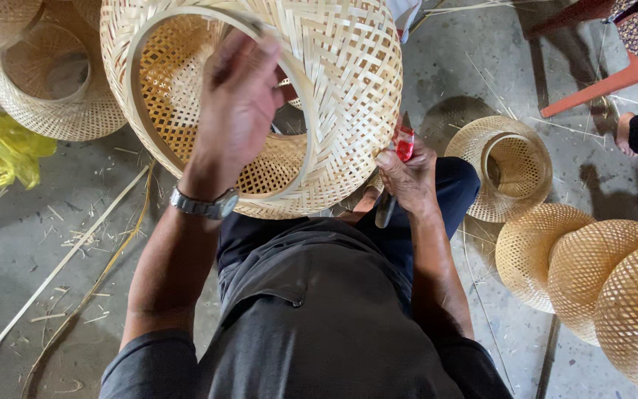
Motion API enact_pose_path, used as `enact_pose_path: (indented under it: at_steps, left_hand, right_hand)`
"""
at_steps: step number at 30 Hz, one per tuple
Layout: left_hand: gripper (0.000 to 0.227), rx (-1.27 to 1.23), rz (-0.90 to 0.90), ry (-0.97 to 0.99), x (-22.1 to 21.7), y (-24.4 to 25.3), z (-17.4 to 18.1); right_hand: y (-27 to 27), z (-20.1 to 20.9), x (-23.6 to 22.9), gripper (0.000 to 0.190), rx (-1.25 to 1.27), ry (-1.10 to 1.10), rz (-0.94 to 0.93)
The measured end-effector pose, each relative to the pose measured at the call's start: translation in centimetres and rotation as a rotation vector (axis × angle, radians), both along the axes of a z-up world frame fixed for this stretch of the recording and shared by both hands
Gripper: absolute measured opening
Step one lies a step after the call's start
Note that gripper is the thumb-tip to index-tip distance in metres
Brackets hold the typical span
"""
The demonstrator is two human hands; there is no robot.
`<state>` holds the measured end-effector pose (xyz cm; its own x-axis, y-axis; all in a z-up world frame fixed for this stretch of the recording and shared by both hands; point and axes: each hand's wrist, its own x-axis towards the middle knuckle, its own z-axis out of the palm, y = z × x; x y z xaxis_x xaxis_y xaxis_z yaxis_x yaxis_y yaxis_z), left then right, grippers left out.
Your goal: The person is weaving a bamboo basket, using a small red-handled tool to tuck and secure the bamboo strips along the rim. The person rotates the basket to work on different sections of the rim.
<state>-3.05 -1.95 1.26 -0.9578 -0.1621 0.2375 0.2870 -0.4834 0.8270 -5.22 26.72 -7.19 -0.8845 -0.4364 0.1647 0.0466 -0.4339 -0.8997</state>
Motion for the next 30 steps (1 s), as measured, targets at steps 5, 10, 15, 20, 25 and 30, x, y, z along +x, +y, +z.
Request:
enact_pose_path:
  at_steps: [5, 10, 15, 20, 25, 30]
  left_hand:
    - [0.022, 0.064, -0.034, 0.123, -0.1, 1.3, 1.4]
    - [0.039, -0.024, -0.04, 0.1, 0.7, 1.5, 3.3]
    - [0.047, -0.124, -0.051, 0.05, 0.6, 0.8, 2.0]
    - [0.04, -0.661, 0.136, -0.15, 1.6, 0.2, -0.6]
    - [0.037, -0.832, 0.102, 0.146, 5.1, 3.2, -1.2]
    - [0.026, -0.814, 0.178, -0.024, 5.8, 5.9, -0.5]
  right_hand:
    - [-0.2, 0.2, 0.1, 0.065, 0.175, 0.132, -0.065]
    - [-0.8, 0.7, -0.2, 0.091, 0.244, 0.05, -0.11]
    - [-2.4, 0.4, -0.9, 0.101, 0.241, 0.042, -0.061]
    - [-2.2, 0.2, -0.6, 0.097, 0.062, -0.017, 0.003]
    - [-2.0, 0.5, -0.2, 0.099, 0.061, -0.044, -0.002]
    - [-2.1, 0.3, 0.9, 0.104, 0.093, -0.026, -0.042]
